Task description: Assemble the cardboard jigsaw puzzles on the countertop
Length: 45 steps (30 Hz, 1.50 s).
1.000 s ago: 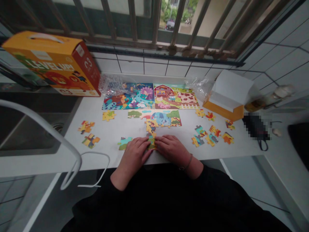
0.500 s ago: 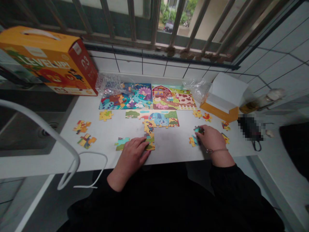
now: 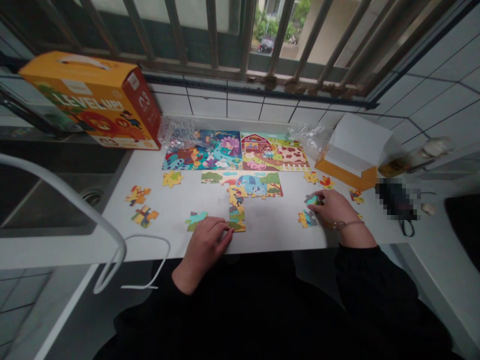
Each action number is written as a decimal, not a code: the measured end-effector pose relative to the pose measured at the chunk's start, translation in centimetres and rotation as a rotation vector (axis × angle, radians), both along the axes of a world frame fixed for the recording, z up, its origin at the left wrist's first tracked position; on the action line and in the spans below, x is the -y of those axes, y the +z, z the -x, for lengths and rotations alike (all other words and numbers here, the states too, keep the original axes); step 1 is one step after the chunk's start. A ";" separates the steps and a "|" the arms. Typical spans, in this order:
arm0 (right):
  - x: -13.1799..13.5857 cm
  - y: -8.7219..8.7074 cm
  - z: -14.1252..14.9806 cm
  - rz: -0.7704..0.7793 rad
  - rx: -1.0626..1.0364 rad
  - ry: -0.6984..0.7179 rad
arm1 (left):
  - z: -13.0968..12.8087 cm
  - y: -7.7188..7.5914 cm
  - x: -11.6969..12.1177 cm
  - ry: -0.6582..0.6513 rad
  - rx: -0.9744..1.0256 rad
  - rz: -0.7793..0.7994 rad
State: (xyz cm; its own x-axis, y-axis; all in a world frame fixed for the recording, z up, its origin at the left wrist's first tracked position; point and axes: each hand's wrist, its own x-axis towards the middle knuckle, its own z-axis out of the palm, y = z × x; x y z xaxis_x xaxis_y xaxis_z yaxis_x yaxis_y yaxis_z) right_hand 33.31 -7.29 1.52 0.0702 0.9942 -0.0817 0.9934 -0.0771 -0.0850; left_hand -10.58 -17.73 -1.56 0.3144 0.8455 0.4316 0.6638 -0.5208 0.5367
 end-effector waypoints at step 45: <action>8.3 -1.6 21.5 -0.314 -0.593 0.830 | 9.5 0.9 1.4 0.169 -0.087 -0.011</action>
State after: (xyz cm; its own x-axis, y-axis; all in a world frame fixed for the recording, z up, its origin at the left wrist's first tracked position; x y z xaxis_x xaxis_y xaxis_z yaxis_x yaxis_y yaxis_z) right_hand 11.77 -15.61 -0.11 -0.6054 0.6949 0.3880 0.5184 0.7142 -0.4703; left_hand -20.07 -19.18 -0.67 0.2053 0.8849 0.4181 0.7861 -0.4036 0.4681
